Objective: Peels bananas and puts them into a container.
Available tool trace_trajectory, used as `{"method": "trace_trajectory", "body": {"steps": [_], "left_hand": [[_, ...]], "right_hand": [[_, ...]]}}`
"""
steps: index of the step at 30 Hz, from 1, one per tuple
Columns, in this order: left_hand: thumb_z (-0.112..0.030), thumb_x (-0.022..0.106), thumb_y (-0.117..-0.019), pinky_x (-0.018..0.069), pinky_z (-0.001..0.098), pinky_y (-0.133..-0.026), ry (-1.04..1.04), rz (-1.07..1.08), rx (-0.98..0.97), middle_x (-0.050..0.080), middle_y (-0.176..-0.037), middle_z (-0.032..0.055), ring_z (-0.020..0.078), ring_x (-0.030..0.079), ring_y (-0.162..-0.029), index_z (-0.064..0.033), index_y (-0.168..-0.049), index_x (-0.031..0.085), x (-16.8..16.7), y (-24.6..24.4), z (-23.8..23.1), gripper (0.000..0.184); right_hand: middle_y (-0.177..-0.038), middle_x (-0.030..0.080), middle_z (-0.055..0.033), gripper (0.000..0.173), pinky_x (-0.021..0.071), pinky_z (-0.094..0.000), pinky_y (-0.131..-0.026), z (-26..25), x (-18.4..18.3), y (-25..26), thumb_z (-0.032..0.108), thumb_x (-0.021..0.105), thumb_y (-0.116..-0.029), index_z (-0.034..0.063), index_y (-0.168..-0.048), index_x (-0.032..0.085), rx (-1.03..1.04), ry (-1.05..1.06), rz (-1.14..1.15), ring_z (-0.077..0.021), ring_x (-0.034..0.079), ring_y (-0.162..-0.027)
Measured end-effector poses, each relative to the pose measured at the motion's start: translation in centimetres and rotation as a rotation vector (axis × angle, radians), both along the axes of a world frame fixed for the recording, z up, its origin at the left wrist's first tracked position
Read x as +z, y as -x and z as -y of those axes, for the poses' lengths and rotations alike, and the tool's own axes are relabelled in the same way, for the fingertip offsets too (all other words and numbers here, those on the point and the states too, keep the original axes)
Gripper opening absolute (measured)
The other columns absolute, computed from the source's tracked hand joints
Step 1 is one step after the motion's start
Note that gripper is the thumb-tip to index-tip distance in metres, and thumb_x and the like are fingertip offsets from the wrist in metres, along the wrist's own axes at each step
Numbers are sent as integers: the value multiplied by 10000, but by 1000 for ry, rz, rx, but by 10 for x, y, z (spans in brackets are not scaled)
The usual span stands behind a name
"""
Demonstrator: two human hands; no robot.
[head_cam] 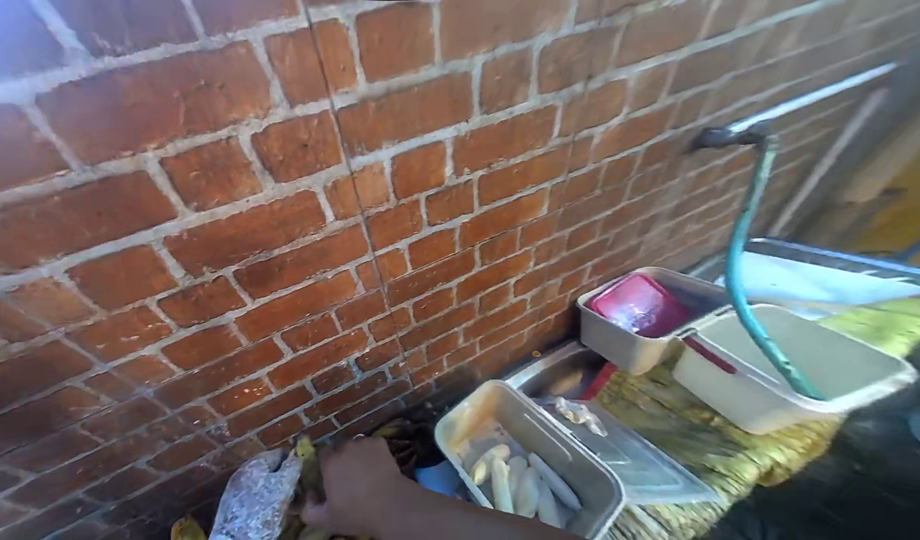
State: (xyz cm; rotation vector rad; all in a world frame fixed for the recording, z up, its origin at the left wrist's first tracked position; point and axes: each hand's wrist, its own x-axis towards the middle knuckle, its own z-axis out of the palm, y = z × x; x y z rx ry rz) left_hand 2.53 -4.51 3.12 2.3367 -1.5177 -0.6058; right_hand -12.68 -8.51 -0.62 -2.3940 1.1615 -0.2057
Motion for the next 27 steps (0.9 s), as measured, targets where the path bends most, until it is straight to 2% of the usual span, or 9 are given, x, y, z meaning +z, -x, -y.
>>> {"method": "trace_trajectory", "body": {"steps": [4, 7, 9, 12, 16, 19, 22, 24, 27], "left_hand": [[-404, 506, -1039, 481, 524, -1010, -41, 32, 21, 699, -1206, 171, 301, 649, -1158, -58, -1167, 725, 13, 13, -7, 430], [-446, 530, -1027, 477, 519, -1044, 92, 91, 24, 702, -1200, 169, 304, 644, -1187, -79, -1160, 726, -18, -1, -17, 437], [-536, 529, -1002, 533, 481, -961, 205, 66, 26, 730, -1081, 131, 249, 685, -1061, -94, -1076, 751, -52, -27, -8, 500], [-519, 517, -1012, 528, 514, -951, 250, -163, 56, 709, -1108, 156, 262, 667, -1059, -27, -1143, 716, -83, -48, 2, 546], [-320, 577, -1019, 530, 440, -966, 301, -558, 202, 712, -1124, 112, 201, 661, -1067, -15, -1119, 717, -97, -46, 2, 350], [-258, 588, -1000, 577, 430, -934, 411, -638, 258, 740, -1085, 104, 204, 700, -1030, -38, -1083, 747, -107, -47, 6, 284], [-461, 624, -968, 552, 484, -945, 285, -357, 217, 722, -1115, 124, 239, 679, -1068, -59, -1117, 737, -94, -41, 8, 443], [-662, 629, -901, 534, 532, -955, 146, -252, 239, 715, -1124, 119, 268, 666, -1093, -94, -1105, 736, -74, -32, 11, 613], [-760, 657, -808, 568, 549, -857, 149, -233, 263, 733, -992, 92, 262, 698, -968, -114, -1010, 748, -68, -29, 15, 683]], "right_hand": [[-1046, 710, -190, 562, 539, -647, -768, -3, 9, 0, 565, 577, -947, 34, -1105, 669, 8, -45, -17, -399, 697, -994], [-1041, 713, -195, 539, 532, -661, -794, 3, 5, 0, 547, 498, -979, 47, -1049, 686, -42, -144, 9, -400, 693, -1019], [-1031, 711, -191, 541, 528, -667, -819, 18, -8, 3, 529, 437, -1012, 53, -1013, 695, -55, -242, 118, -390, 690, -1032], [-943, 688, -180, 483, 521, -595, -805, 46, -45, 11, 415, 471, -1056, 1, -968, 704, -44, -467, 473, -325, 671, -914], [-963, 686, -113, 354, 581, -436, -759, 47, -78, 10, 339, 542, -1030, 13, -1052, 678, -198, -885, 783, -205, 675, -851], [-923, 676, -102, 376, 568, -424, -741, 49, -77, 7, 343, 501, -1056, 18, -1018, 686, -168, -838, 773, -192, 658, -825], [-911, 650, -92, 382, 537, -416, -757, 53, -69, 5, 340, 469, -1069, 28, -1011, 680, -73, -709, 733, -176, 627, -835], [-1012, 690, -121, 464, 537, -458, -871, 57, -65, 2, 438, 494, -1061, 28, -1090, 711, -13, -637, 737, -203, 656, -946], [-1029, 706, -139, 579, 551, -494, -909, 60, -63, -9, 572, 507, -1038, 38, -1126, 714, 46, -530, 722, -241, 681, -966]]}}
